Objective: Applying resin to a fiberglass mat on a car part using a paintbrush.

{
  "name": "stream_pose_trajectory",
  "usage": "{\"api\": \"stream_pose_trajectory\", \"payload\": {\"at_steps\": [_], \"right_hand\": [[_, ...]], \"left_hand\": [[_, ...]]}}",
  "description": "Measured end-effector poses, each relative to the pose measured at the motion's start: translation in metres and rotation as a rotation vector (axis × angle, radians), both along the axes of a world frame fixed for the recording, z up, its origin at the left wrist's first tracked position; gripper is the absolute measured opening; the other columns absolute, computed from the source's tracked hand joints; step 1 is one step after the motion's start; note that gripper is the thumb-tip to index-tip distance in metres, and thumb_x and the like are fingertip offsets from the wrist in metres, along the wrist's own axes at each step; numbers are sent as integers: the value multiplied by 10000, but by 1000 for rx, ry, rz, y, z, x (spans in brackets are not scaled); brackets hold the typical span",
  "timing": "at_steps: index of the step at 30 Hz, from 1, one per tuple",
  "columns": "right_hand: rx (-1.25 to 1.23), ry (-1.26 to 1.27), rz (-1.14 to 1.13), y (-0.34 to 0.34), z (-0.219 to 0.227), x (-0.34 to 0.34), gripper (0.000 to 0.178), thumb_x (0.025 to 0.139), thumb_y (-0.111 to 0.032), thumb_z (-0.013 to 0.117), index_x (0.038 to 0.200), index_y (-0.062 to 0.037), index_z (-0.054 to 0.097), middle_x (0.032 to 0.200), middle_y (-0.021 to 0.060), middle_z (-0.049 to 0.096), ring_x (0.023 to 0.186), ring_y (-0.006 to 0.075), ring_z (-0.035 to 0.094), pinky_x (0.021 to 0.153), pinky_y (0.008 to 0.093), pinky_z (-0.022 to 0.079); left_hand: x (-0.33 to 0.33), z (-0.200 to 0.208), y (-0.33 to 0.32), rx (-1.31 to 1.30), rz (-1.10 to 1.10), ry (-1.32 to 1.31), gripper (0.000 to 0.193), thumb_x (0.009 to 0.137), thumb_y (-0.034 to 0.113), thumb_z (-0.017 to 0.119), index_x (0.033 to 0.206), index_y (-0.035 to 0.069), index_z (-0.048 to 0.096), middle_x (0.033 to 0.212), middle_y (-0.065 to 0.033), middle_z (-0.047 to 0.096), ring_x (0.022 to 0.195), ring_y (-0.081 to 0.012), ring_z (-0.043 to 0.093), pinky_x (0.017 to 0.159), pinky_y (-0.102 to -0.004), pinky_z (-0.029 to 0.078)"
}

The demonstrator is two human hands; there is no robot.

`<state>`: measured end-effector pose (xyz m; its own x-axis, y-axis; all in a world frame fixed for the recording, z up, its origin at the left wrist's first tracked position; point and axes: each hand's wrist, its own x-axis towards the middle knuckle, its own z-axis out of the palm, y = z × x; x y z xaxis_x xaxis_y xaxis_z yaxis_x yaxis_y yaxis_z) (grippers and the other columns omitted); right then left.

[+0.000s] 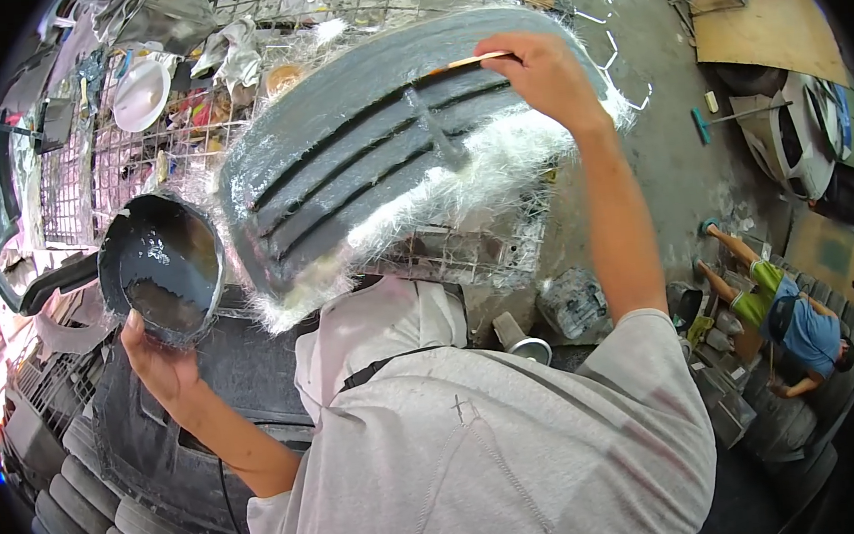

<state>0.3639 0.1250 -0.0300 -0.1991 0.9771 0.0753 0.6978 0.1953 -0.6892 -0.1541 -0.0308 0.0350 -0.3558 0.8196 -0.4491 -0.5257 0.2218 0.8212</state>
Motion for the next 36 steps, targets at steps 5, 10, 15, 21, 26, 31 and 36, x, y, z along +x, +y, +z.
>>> {"api": "stream_pose_trajectory", "payload": {"at_steps": [5, 10, 15, 21, 26, 31, 36], "right_hand": [[95, 179, 77, -6, 16, -14, 176, 877, -132, 722, 1036, -58, 741, 823, 62, 713, 682, 138, 589, 626, 286, 459], [-72, 264, 152, -4, -22, -50, 217, 893, -207, 693, 1067, -84, 734, 910, 97, 732, 765, 210, 672, 702, 310, 507], [-168, 121, -44, 15, -38, 12, 198, 909, -199, 677, 1074, -111, 742, 837, 80, 724, 742, 161, 669, 683, 287, 506], [-124, 157, -72, 18, -21, 84, 190, 923, -151, 677, 1087, -74, 734, 830, 32, 717, 760, 93, 656, 688, 239, 503], [-281, 409, 76, 29, -6, 45, 215, 941, -121, 669, 1128, -18, 699, 906, 15, 707, 816, 87, 659, 770, 228, 530], [-317, 286, 178, 48, -31, 30, 202, 931, -141, 681, 1108, -47, 713, 836, 6, 691, 760, 72, 628, 714, 223, 500], [-311, 215, 150, 49, -41, 46, 185, 925, -132, 682, 1088, -52, 715, 822, 6, 685, 744, 75, 617, 694, 228, 489]], "left_hand": [[-10, -11, 5, 8, -9, -8, 374, 866, 228, 682, 1166, 10, 638, 1177, -98, 669, 1080, -243, 645, 945, -422, 537], [7, -5, 14, -24, -44, -17, 374, 867, 238, 672, 1163, 13, 635, 1176, -100, 669, 1084, -246, 642, 947, -429, 536], [-3, -7, 15, -23, -49, -12, 367, 872, 238, 664, 1164, 17, 634, 1178, -97, 671, 1087, -248, 642, 951, -433, 532], [-5, -8, 13, -14, -67, -46, 335, 890, 225, 651, 1160, 25, 641, 1171, -88, 682, 1068, -238, 654, 933, -422, 540], [3, -8, 13, -37, -6, 68, 363, 871, 288, 687, 1135, 41, 643, 1093, -78, 701, 971, -224, 694, 802, -388, 595], [-1, -5, 12, -28, -63, -12, 307, 887, 219, 667, 1132, 35, 656, 1150, -80, 689, 1054, -227, 661, 917, -411, 548], [5, -2, 10, -12, -34, -14, 291, 884, 204, 670, 1122, 38, 660, 1141, -75, 694, 1049, -224, 664, 913, -409, 552]]}}
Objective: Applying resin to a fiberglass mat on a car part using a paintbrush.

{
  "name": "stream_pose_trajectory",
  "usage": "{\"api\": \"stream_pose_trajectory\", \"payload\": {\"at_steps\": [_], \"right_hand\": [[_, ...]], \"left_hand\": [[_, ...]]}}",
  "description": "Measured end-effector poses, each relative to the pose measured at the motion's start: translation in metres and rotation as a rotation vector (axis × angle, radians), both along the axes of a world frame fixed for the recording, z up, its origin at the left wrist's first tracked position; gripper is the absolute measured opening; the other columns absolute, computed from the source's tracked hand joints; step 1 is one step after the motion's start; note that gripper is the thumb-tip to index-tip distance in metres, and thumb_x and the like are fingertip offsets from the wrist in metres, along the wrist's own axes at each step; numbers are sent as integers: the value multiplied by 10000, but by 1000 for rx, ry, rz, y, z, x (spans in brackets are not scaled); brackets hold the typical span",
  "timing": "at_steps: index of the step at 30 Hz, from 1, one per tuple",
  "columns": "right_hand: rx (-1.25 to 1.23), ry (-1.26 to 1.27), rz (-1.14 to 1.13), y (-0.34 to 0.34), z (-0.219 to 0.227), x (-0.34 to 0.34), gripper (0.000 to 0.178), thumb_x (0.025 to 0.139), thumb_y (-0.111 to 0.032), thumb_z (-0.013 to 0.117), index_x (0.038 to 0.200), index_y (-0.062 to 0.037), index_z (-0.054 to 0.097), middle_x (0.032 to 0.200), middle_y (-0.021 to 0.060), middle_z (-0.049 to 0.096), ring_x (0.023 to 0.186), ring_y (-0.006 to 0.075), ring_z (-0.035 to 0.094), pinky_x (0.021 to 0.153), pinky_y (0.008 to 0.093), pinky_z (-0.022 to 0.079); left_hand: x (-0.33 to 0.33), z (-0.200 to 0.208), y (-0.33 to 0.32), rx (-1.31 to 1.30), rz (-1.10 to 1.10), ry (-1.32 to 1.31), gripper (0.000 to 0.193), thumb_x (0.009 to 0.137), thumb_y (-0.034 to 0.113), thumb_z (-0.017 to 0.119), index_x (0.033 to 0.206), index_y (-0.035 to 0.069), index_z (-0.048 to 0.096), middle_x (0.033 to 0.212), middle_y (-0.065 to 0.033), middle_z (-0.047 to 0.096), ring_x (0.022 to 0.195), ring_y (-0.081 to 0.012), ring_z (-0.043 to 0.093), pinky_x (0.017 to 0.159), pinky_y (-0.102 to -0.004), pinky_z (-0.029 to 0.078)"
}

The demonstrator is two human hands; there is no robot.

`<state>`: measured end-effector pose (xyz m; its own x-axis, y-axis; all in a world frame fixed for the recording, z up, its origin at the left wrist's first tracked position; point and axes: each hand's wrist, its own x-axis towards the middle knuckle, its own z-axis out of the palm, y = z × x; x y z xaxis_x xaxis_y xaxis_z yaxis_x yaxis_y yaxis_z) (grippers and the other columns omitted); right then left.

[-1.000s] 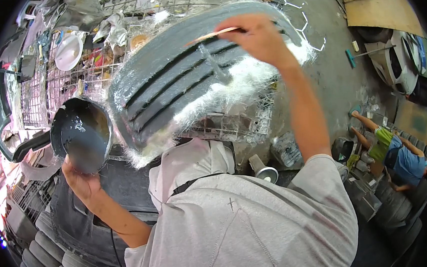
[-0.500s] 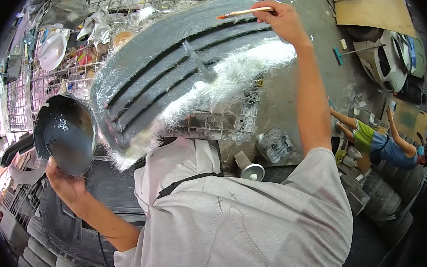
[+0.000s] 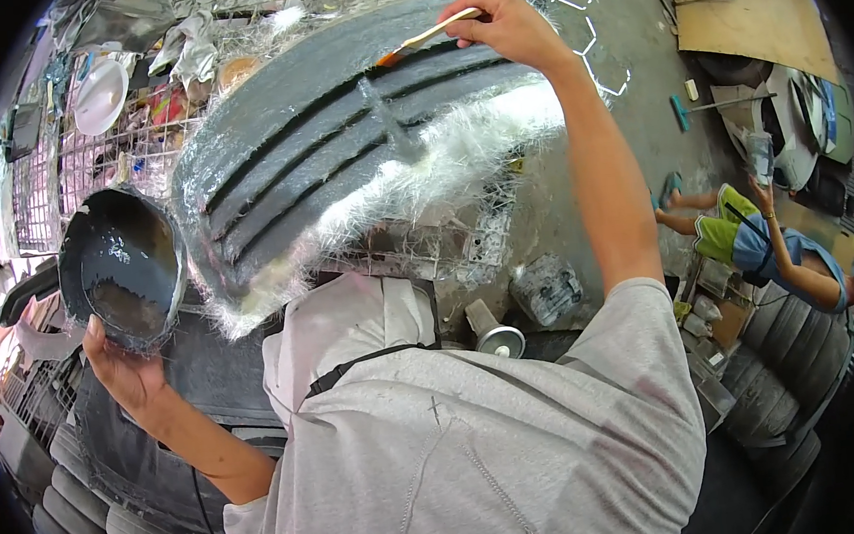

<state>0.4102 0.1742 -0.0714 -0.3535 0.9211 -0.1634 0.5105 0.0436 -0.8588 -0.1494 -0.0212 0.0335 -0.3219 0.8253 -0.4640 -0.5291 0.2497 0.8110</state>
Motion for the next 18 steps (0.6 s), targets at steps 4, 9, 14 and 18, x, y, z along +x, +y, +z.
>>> {"api": "stream_pose_trajectory", "payload": {"at_steps": [4, 9, 14, 18], "right_hand": [[-35, -10, -43, -1, -4, 10, 172, 921, -126, 680, 1068, -43, 714, 826, 15, 689, 743, 80, 619, 695, 233, 491], [49, -18, -53, -2, -15, 26, 168, 909, -135, 683, 1047, -48, 725, 805, 27, 699, 734, 89, 639, 664, 243, 485], [117, -148, -100, -5, -7, 47, 154, 892, -143, 693, 1019, -68, 737, 765, 35, 701, 713, 99, 661, 632, 255, 483], [111, -191, -151, -4, -6, 78, 155, 917, -127, 675, 1048, -66, 730, 769, 5, 671, 703, 60, 603, 643, 237, 460]], "left_hand": [[-6, -2, -3, 1, -17, -18, 289, 891, 206, 662, 1126, 37, 656, 1143, -74, 693, 1051, -223, 664, 911, -405, 553], [2, -2, -1, -8, -1, 35, 330, 896, 237, 663, 1151, 28, 640, 1155, -92, 686, 1045, -234, 670, 876, -415, 573], [-2, -7, 3, -2, 2, 58, 370, 893, 270, 674, 1169, 27, 631, 1153, -96, 684, 1027, -243, 680, 828, -418, 597], [-8, -8, 4, -32, -37, 18, 378, 904, 248, 652, 1198, 13, 621, 1189, -94, 668, 1083, -237, 644, 942, -408, 526]]}}
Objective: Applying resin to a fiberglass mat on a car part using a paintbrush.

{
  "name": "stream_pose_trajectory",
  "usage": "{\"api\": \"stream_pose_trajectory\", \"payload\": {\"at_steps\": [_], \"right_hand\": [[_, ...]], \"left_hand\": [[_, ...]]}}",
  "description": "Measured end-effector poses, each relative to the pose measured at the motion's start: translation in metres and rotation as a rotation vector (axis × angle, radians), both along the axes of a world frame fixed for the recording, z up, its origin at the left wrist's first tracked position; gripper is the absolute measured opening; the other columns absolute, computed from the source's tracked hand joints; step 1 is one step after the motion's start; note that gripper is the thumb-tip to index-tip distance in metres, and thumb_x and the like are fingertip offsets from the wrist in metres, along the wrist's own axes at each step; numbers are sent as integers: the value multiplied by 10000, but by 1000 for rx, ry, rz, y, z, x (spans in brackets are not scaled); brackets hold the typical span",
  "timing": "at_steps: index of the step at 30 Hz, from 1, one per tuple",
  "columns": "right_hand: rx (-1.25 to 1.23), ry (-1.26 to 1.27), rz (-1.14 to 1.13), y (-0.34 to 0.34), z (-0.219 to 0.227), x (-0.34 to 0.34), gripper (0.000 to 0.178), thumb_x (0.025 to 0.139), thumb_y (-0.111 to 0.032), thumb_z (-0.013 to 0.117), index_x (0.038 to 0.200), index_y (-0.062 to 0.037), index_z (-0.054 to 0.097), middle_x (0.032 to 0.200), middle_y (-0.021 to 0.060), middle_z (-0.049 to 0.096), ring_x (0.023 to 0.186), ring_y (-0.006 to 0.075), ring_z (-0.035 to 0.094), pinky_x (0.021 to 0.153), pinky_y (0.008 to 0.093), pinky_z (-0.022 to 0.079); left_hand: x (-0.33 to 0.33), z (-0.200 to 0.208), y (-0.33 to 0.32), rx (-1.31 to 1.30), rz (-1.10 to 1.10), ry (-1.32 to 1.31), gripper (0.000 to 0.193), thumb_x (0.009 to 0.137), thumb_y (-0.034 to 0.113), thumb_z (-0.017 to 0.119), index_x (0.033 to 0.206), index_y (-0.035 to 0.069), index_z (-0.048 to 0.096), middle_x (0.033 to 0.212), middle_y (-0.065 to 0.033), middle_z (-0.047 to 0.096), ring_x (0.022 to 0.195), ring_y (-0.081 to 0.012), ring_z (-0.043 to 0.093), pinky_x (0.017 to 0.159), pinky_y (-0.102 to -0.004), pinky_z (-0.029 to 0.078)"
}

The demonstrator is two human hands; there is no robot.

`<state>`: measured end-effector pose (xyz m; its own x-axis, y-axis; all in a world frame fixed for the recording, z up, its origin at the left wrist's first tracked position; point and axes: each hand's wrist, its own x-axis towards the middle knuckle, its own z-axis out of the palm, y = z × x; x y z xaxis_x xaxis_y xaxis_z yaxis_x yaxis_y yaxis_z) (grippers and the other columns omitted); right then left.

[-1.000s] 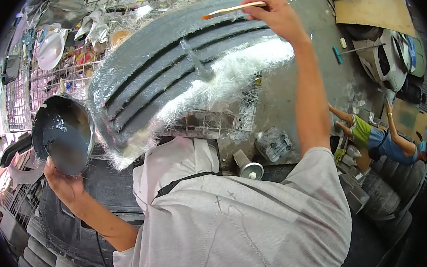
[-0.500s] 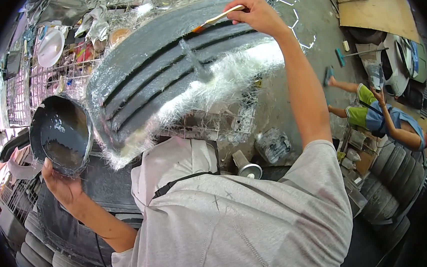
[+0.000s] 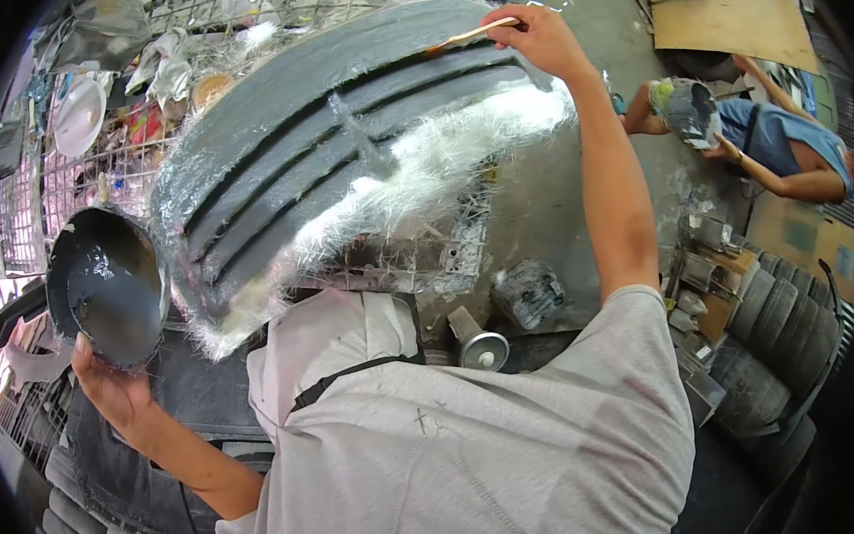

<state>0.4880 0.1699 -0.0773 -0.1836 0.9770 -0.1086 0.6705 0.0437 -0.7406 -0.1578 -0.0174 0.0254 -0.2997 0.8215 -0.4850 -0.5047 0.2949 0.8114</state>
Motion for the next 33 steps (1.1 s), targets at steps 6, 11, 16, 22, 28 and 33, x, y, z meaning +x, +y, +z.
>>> {"api": "stream_pose_trajectory", "payload": {"at_steps": [6, 11, 16, 22, 28, 33], "right_hand": [[30, -136, -85, -2, 6, 42, 156, 886, -136, 689, 1022, -77, 739, 730, 30, 680, 646, 101, 613, 610, 285, 470], [17, -154, -64, -2, 25, 45, 179, 888, -150, 695, 1040, -66, 738, 711, 32, 672, 643, 104, 607, 611, 285, 470], [-40, 114, 92, 8, 33, 6, 194, 897, -135, 687, 1048, -17, 717, 736, 44, 685, 693, 97, 648, 643, 261, 492], [-13, -55, 14, 10, 5, 41, 175, 886, -122, 684, 1021, -15, 718, 741, 43, 696, 681, 93, 647, 635, 263, 500], [81, -164, -277, -9, 17, 58, 168, 892, -131, 659, 1014, -48, 740, 793, 78, 728, 707, 157, 687, 664, 303, 518], [433, -488, -431, -16, 6, -11, 221, 921, -186, 551, 951, -56, 728, 931, 173, 719, 855, 338, 693, 727, 449, 542]], "left_hand": [[-4, -5, -1, -12, 7, -15, 397, 904, 249, 658, 1219, 12, 615, 1209, -92, 660, 1107, -235, 631, 961, -408, 514], [-6, -10, -5, 12, 46, -29, 406, 903, 252, 666, 1227, 12, 615, 1226, -88, 653, 1127, -237, 620, 978, -412, 502], [-3, -9, -9, 29, 47, -3, 393, 912, 255, 666, 1224, 20, 615, 1214, -96, 666, 1087, -242, 656, 916, -398, 561], [-14, -12, -14, 35, 77, -20, 391, 901, 249, 668, 1210, 13, 629, 1231, -87, 654, 1116, -233, 626, 971, -402, 507], [-28, -16, -15, 55, 90, -13, 422, 900, 253, 666, 1229, -7, 612, 1231, -103, 651, 1103, -237, 630, 967, -393, 509], [-33, -12, -8, 59, 81, -37, 427, 904, 260, 655, 1234, -8, 605, 1224, -105, 651, 1102, -240, 629, 961, -390, 510]]}}
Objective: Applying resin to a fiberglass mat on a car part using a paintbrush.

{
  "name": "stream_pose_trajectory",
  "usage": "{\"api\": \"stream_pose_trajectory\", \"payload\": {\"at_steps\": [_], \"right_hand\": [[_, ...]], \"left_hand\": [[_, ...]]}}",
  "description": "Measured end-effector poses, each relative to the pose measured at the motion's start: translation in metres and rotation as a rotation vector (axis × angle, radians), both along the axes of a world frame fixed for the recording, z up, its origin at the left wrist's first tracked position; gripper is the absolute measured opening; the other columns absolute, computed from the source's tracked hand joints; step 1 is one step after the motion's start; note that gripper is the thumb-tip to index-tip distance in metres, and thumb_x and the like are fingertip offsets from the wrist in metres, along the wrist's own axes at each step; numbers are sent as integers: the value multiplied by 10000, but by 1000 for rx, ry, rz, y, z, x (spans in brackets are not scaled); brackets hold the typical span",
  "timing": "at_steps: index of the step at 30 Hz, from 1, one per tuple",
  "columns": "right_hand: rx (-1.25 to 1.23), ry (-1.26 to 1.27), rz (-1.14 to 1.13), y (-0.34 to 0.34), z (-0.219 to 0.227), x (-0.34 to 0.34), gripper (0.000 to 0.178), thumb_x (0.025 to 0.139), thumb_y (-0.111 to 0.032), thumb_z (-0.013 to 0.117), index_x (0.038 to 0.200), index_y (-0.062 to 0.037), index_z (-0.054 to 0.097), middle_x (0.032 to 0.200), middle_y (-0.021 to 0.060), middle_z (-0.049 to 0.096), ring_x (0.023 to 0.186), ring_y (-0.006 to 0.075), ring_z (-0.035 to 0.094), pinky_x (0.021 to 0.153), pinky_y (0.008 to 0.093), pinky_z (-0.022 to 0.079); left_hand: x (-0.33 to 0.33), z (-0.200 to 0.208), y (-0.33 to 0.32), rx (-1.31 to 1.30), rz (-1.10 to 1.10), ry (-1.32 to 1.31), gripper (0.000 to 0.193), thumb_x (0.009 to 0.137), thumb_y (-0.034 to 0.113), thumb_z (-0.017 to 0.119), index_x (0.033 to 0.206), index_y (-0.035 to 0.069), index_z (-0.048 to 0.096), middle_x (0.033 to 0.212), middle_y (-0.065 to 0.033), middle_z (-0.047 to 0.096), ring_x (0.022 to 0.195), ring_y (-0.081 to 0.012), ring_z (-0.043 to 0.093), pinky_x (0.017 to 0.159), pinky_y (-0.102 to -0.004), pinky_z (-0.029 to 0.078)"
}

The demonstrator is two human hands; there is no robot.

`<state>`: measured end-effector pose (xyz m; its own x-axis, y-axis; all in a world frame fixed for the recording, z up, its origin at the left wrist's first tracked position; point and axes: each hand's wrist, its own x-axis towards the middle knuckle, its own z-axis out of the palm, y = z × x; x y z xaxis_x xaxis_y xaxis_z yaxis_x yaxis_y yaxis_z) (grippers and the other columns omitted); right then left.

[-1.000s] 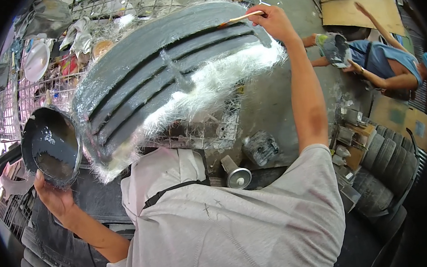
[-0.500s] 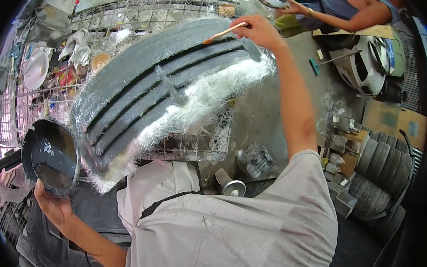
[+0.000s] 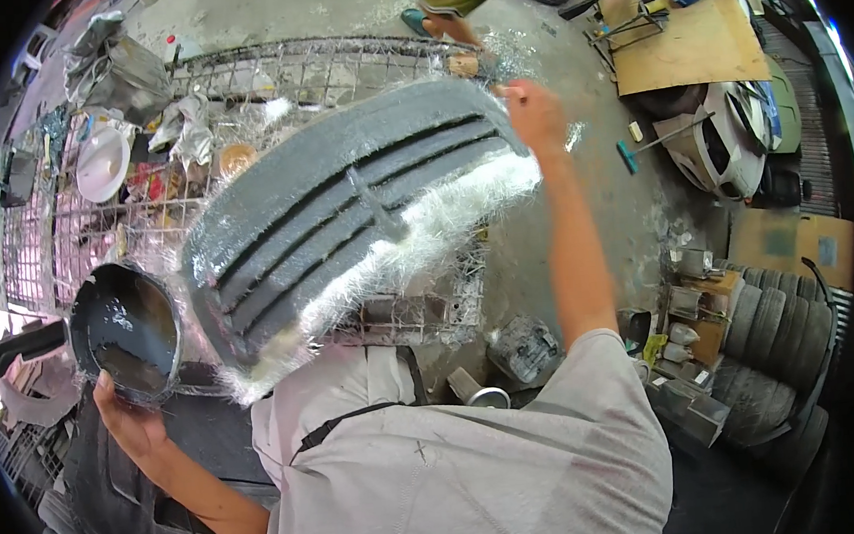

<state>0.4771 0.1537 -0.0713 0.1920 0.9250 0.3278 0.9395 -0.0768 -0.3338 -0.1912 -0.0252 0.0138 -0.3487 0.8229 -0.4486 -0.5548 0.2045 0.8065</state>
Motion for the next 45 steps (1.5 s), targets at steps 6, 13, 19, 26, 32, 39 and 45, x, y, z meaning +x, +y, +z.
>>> {"api": "stream_pose_trajectory", "payload": {"at_steps": [6, 13, 19, 26, 32, 39, 45], "right_hand": [[-41, -118, 481, 20, -32, -191, 121, 781, -123, 555, 832, -63, 648, 786, 142, 645, 780, 348, 655, 679, 451, 537], [226, 568, 441, -50, 98, -375, 92, 864, -103, 651, 934, -49, 675, 787, 107, 647, 674, 260, 633, 608, 368, 497], [238, 782, 394, -96, 143, -483, 144, 852, -83, 727, 992, -55, 710, 808, 73, 645, 732, 204, 644, 618, 316, 488], [166, 136, 383, -96, 100, -566, 102, 819, -164, 679, 884, -92, 647, 843, 38, 603, 758, 256, 629, 664, 373, 503], [148, 461, 31, -123, 91, -590, 116, 848, -168, 679, 866, -55, 660, 773, 97, 640, 683, 278, 656, 605, 383, 507], [166, 1535, -268, -172, 63, -540, 153, 943, -153, 646, 971, -7, 686, 805, 25, 675, 620, 74, 596, 546, 224, 464], [323, 1387, -441, -274, 55, -469, 130, 951, -123, 644, 1006, -6, 662, 807, 17, 650, 653, 63, 593, 567, 208, 469]], "left_hand": [[-29, -24, 35, -14, -85, -24, 403, 871, 253, 672, 1187, 8, 621, 1164, -86, 671, 1040, -235, 650, 916, -384, 527], [-61, -26, 90, -27, -204, 46, 431, 805, 211, 699, 1191, 44, 603, 1103, -72, 665, 996, -219, 640, 913, -367, 507], [-99, -43, 141, -12, -404, -8, 376, 739, 67, 721, 1064, 95, 535, 860, 6, 582, 749, -111, 534, 721, -279, 449], [-113, -36, 153, 42, -713, -14, 457, 756, 22, 734, 1135, 11, 478, 978, -74, 601, 857, -169, 603, 807, -309, 502], [-114, -39, 149, 25, -790, 12, 349, 785, 37, 709, 1069, 24, 506, 882, -53, 612, 814, -159, 611, 782, -311, 519], [-106, -40, 141, -6, -919, -21, 172, 854, 155, 661, 973, 52, 593, 923, -52, 650, 870, -181, 643, 810, -338, 544], [-95, -30, 119, -101, -859, -11, 288, 879, 219, 634, 1079, 13, 640, 1066, -94, 697, 968, -236, 678, 908, -385, 539]]}}
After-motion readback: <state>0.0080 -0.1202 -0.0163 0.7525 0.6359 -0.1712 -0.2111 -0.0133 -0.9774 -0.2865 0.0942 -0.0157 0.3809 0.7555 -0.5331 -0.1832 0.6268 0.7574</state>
